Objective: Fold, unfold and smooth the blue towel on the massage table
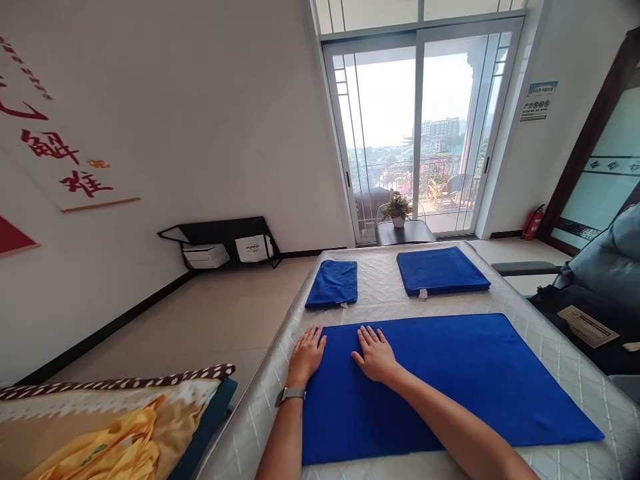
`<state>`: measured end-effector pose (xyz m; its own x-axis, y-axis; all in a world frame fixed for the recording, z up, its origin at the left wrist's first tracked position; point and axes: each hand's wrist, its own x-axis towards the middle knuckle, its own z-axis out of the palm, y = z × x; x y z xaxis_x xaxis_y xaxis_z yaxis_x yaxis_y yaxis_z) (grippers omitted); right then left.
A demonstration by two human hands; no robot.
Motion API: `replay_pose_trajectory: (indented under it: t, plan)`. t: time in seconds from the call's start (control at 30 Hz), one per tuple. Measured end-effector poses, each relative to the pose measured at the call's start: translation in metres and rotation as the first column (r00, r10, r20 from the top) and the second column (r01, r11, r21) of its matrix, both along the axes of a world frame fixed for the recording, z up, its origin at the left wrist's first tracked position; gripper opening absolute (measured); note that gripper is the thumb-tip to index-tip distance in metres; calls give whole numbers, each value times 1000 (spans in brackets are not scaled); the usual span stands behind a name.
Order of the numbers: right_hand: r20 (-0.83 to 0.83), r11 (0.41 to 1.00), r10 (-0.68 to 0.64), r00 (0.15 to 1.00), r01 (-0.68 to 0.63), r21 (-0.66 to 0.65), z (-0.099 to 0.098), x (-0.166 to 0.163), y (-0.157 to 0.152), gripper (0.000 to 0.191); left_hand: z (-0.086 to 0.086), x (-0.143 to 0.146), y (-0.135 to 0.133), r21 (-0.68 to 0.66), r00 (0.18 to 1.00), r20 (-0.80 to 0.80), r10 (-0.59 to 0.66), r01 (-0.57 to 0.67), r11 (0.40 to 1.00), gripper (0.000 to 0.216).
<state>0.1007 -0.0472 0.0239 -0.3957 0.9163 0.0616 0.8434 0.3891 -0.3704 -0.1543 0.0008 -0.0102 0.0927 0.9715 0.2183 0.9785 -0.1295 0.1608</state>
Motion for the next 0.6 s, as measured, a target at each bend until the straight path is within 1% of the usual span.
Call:
replay_pose_trajectory:
  t: [0.07, 0.17, 0.23, 0.33, 0.43, 0.5, 0.6]
  plan:
    - [16, 1000, -22, 1000, 22, -9, 0, 23, 1, 75, 0, 0, 0, -1, 1000, -1, 7, -7, 1000, 55]
    - [62, 994, -113, 992, 113, -7, 0, 68, 3, 75, -1, 0, 0, 2, 1000, 12, 15, -15, 1000, 55]
    - [103, 981, -193, 976, 194, 3, -1, 105, 3, 75, -1, 0, 0, 3, 1000, 21, 18, -19, 1000, 54]
    - [155, 950, -312, 937, 311, 34, -7, 169, -1, 74, -1, -1, 1, 5, 1000, 20, 20, -21, 1000, 53]
    - [193, 905, -426, 884, 419, 77, -16, 241, -7, 72, 0, -1, 1, 5, 1000, 10, 14, -14, 1000, 53]
    - [218, 857, -515, 829, 506, 101, -22, 288, -12, 72, 1, -1, 0, 0, 1000, 2, 13, -13, 1000, 54]
    - [249, 788, -613, 750, 604, 123, -30, 342, -19, 74, 2, 0, -1, -21, 1000, -4, 23, -23, 1000, 56]
